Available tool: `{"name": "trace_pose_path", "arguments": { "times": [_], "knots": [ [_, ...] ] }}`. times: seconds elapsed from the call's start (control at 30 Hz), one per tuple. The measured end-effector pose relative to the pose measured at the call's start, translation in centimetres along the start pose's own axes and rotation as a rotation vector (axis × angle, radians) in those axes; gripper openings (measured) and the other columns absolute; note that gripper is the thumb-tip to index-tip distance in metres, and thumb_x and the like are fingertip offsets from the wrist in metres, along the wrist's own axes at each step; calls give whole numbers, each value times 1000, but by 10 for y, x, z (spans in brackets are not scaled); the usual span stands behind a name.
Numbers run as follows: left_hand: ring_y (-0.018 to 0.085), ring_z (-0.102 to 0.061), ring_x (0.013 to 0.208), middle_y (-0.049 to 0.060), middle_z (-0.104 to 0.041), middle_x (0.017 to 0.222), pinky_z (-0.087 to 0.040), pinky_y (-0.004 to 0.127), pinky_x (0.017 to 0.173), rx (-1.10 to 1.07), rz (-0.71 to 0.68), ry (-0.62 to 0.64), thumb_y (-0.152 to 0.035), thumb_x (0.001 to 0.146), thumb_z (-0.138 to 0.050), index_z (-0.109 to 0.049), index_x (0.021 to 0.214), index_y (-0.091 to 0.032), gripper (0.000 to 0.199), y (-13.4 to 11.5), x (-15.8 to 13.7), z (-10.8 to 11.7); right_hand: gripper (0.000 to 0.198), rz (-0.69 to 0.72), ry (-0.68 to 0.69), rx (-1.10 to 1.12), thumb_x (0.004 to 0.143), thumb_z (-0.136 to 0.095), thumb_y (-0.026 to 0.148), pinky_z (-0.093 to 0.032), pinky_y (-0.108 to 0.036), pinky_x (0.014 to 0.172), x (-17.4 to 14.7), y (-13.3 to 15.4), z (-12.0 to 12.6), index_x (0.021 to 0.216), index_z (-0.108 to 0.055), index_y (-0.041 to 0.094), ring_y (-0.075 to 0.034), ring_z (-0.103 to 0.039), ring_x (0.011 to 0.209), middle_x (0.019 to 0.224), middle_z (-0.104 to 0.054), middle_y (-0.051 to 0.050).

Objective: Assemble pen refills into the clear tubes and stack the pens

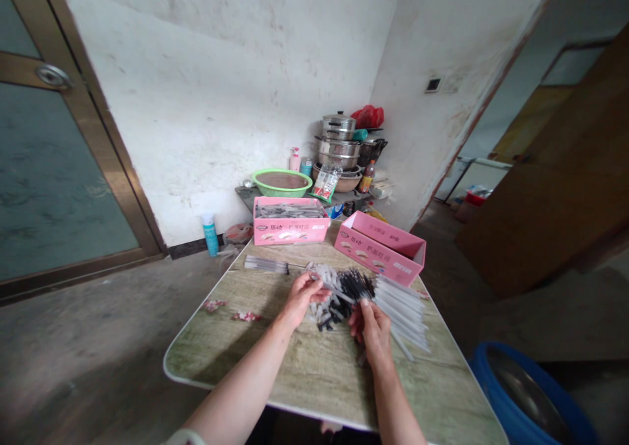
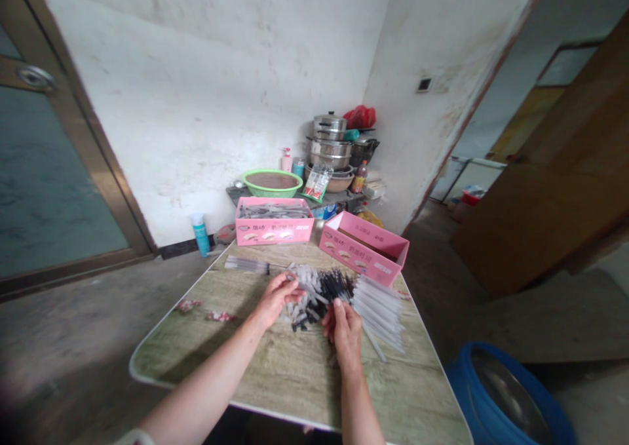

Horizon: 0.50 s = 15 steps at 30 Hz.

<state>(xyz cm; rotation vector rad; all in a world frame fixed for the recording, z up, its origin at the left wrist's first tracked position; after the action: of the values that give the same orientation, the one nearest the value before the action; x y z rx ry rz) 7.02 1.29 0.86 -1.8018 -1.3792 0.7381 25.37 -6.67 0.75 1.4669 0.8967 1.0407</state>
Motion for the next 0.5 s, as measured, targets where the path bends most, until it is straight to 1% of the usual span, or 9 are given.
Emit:
{"name": "trace_pose_path", "arguments": {
  "times": [0.1, 0.17, 0.27, 0.33, 0.43, 0.5],
  "knots": [
    [21, -73, 70, 1, -68, 71, -56, 25, 61, -3, -4, -8, -40, 64, -85, -56, 91, -16, 46, -1, -1, 0, 39, 11, 4, 15, 81, -66, 58, -31, -21, 33, 0, 2, -1, 84, -65, 19, -11, -50, 38, 58, -65, 0],
    [21, -73, 69, 0, -68, 71, -56, 25, 60, -5, -2, -7, -39, 64, -86, -56, 90, -16, 46, -1, -1, -1, 38, 22, 20, 1, 82, -66, 57, -31, -21, 34, -1, 4, -2, 79, -63, 20, -11, -49, 38, 56, -64, 1],
    [20, -72, 68, 0, -67, 71, -56, 24, 58, -5, 5, 0, -40, 62, -87, -57, 89, -16, 47, -1, -1, -2, 44, 15, 27, -29, 86, -58, 60, -30, -22, 33, -1, 5, -3, 69, -61, 20, -11, -47, 35, 50, -61, 0],
    [20, -72, 68, -1, -66, 71, -55, 24, 58, -5, 4, -1, -40, 62, -87, -57, 89, -16, 47, -1, -1, -2, 46, 2, 17, -22, 87, -55, 62, -30, -22, 33, -1, 4, -2, 72, -63, 19, -11, -47, 34, 50, -61, 0],
    [20, -72, 68, -1, -66, 70, -55, 24, 58, 0, -7, -7, -40, 62, -86, -56, 89, -16, 47, -1, 0, -1, 42, 7, 8, 7, 84, -61, 61, -30, -21, 33, -1, 4, -1, 82, -64, 19, -11, -49, 37, 56, -64, 0],
    [20, -72, 67, 0, -67, 70, -55, 24, 58, 15, -5, 5, -41, 64, -85, -55, 90, -16, 47, 0, 1, 0, 39, 19, 24, 8, 82, -65, 58, -31, -21, 34, -1, 5, -2, 79, -63, 19, -11, -49, 37, 56, -63, 0]
  ]
}}
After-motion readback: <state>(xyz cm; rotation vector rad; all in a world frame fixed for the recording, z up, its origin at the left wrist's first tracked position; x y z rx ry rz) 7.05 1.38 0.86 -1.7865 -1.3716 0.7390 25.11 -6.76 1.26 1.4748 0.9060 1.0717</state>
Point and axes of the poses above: each hand's wrist, its own x-axis towards the middle knuckle, its own z-axis out of the back of the hand, y = z × x, the point moved 7 cm from there along x, towards the middle knuckle
